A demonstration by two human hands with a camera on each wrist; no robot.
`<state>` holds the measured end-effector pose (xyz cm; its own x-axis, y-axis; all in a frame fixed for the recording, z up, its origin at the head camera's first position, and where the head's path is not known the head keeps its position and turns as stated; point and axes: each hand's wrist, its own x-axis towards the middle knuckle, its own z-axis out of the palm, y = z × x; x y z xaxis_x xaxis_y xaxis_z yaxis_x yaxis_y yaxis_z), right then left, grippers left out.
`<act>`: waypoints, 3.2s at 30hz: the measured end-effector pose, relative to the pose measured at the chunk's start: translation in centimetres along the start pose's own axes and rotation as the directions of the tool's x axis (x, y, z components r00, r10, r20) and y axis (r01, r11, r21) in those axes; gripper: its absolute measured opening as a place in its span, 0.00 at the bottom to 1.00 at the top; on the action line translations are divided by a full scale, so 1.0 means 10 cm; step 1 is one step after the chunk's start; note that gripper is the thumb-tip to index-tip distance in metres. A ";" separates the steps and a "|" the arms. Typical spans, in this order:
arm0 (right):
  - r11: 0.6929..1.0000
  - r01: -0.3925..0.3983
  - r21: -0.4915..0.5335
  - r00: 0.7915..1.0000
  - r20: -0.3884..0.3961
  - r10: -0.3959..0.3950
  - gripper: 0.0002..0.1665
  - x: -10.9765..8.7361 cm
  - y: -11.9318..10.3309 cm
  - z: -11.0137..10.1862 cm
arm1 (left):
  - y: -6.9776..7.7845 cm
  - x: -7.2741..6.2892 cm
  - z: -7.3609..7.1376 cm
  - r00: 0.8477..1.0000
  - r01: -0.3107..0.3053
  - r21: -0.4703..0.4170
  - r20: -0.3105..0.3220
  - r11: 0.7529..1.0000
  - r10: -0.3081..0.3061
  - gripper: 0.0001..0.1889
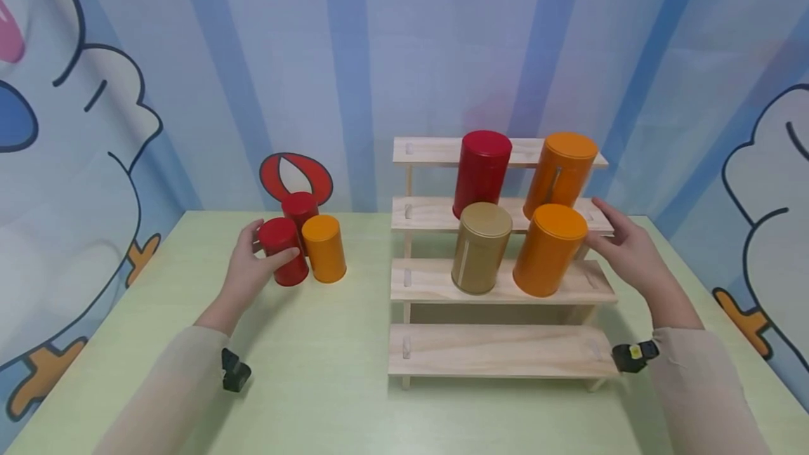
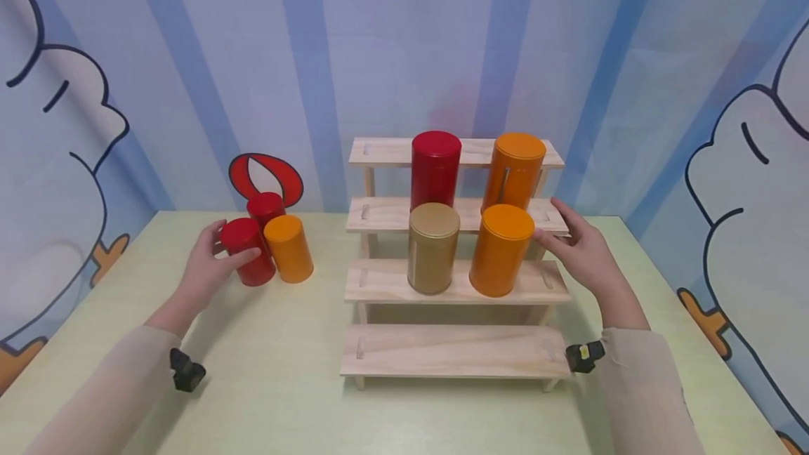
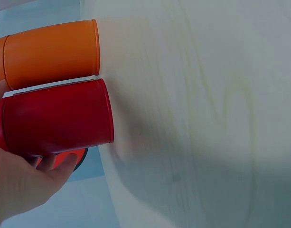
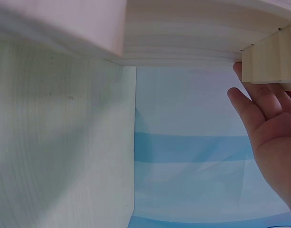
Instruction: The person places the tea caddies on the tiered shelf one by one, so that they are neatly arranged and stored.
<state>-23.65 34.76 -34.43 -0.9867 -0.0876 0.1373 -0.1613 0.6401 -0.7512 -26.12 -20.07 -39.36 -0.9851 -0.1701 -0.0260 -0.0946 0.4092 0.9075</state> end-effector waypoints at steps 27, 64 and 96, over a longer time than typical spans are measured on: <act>1.000 -0.006 0.008 1.000 0.003 0.006 0.46 0.00 -0.01 0.00 | -0.16 0.06 0.07 1.000 -0.010 0.005 -0.025 1.000 0.010 0.47; 1.000 -0.010 0.010 1.000 0.003 0.010 0.46 0.00 -0.01 0.00 | 0.03 -0.22 -0.15 0.997 -0.075 0.095 0.041 0.993 0.071 0.45; 1.000 -0.008 0.000 1.000 0.004 0.008 0.45 0.01 0.00 0.00 | 0.76 -1.17 0.18 0.892 -0.258 -0.076 0.363 0.963 0.267 0.37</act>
<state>-23.70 34.72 -34.39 -0.9880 -0.0852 0.1289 -0.1534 0.6407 -0.7523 -15.58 -13.40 -32.88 -0.9567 0.2833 0.0672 0.1737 0.3702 0.9126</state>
